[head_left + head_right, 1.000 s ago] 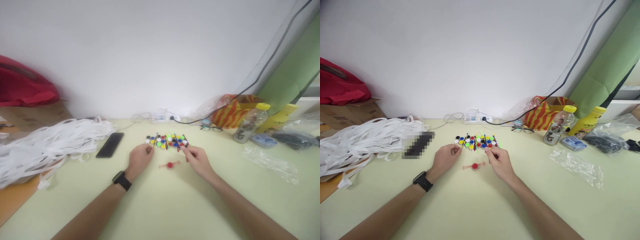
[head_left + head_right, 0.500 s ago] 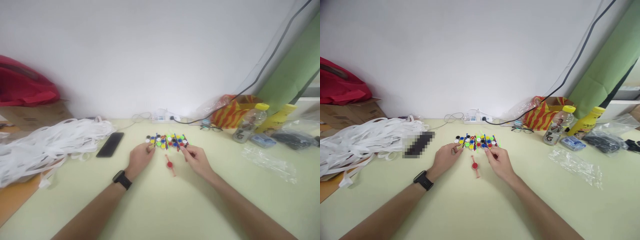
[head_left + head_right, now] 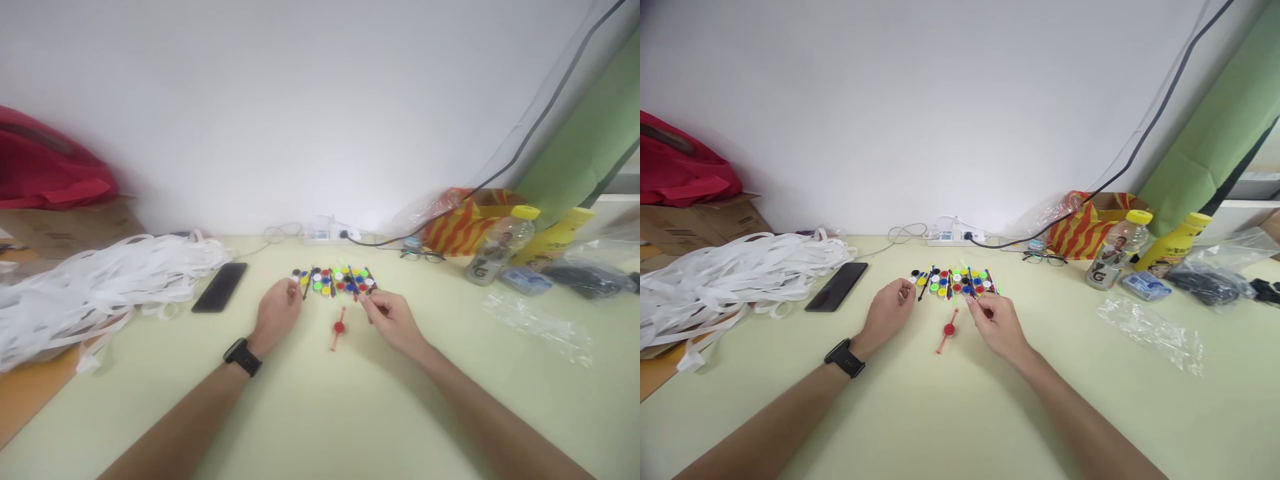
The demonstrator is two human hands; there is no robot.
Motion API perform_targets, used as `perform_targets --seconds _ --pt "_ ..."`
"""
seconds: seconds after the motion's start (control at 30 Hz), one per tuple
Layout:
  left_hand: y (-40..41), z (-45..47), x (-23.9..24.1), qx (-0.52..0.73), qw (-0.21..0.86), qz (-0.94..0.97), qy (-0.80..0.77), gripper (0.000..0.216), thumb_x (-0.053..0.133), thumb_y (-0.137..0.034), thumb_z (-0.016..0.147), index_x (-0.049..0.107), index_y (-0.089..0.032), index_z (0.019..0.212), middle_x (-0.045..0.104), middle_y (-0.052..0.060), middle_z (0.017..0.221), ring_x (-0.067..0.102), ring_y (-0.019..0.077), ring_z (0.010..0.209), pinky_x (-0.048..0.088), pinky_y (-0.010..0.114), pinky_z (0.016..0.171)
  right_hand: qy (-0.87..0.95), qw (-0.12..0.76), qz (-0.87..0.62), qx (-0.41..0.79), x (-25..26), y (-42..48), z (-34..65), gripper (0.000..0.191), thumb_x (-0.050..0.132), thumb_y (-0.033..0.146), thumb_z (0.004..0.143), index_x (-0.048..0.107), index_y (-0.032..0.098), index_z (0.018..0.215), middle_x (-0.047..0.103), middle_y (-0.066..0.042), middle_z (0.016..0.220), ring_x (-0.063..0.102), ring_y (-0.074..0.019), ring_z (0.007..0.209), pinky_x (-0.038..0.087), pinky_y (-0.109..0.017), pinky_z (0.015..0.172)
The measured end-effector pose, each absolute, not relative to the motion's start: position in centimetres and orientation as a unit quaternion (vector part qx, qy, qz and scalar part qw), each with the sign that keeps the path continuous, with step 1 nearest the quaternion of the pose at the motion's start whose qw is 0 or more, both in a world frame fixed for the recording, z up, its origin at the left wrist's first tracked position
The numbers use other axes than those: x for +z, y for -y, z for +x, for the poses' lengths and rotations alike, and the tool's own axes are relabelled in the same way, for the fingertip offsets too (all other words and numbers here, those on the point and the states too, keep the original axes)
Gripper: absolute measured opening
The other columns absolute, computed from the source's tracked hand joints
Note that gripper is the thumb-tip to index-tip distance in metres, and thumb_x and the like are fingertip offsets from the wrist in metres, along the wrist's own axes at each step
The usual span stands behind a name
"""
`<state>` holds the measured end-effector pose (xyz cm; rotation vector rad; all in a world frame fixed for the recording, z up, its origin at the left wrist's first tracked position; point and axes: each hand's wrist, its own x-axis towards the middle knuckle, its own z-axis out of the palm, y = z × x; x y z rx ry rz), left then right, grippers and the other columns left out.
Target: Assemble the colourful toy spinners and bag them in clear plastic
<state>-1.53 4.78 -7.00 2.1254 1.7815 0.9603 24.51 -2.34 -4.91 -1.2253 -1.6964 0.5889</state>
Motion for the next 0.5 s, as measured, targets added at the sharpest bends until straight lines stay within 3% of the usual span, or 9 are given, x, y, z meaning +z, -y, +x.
perform_targets --seconds 0.13,0.23,0.43,0.5 --pt "-5.1 -2.0 -7.3 0.383 0.134 0.687 -0.602 0.017 0.048 -0.036 0.099 0.055 -0.022 0.093 0.068 0.002 0.078 0.062 0.0188 0.064 0.042 0.031 0.060 0.697 0.459 -0.497 0.239 -5.1 2.3 24.5 0.054 0.047 0.048 0.102 0.041 0.021 0.055 0.042 0.001 0.055 0.042 -0.0152 0.056 0.032 -0.031 0.058" --pt "-5.3 -2.3 -7.3 0.432 0.164 0.671 -0.579 0.015 0.050 -0.035 0.098 0.057 -0.022 0.097 0.071 0.004 0.086 0.066 0.0195 0.074 0.048 0.031 0.066 0.701 0.455 -0.496 0.237 -5.3 2.3 24.6 0.055 0.046 0.049 0.102 0.040 0.021 0.055 0.042 0.001 0.056 0.042 -0.0151 0.056 0.032 -0.031 0.058" --pt "-5.3 -2.6 -6.7 0.472 0.164 0.655 -0.567 0.036 0.048 -0.030 0.097 0.062 -0.020 0.129 0.074 0.007 0.100 0.066 0.0194 0.079 0.051 0.031 0.071 0.709 0.444 -0.500 0.224 -5.5 2.2 24.6 0.055 0.045 0.049 0.102 0.035 0.022 0.056 0.042 0.001 0.057 0.041 -0.0146 0.057 0.031 -0.031 0.059" --pt "-5.5 -2.9 -6.4 0.469 0.141 0.668 -0.561 0.034 0.048 -0.029 0.097 0.068 -0.020 0.123 0.073 0.007 0.105 0.066 0.0196 0.081 0.051 0.031 0.071 0.713 0.441 -0.500 0.217 -5.6 2.1 24.7 0.054 0.045 0.048 0.102 0.032 0.022 0.057 0.040 0.001 0.057 0.040 -0.0144 0.056 0.030 -0.031 0.058"
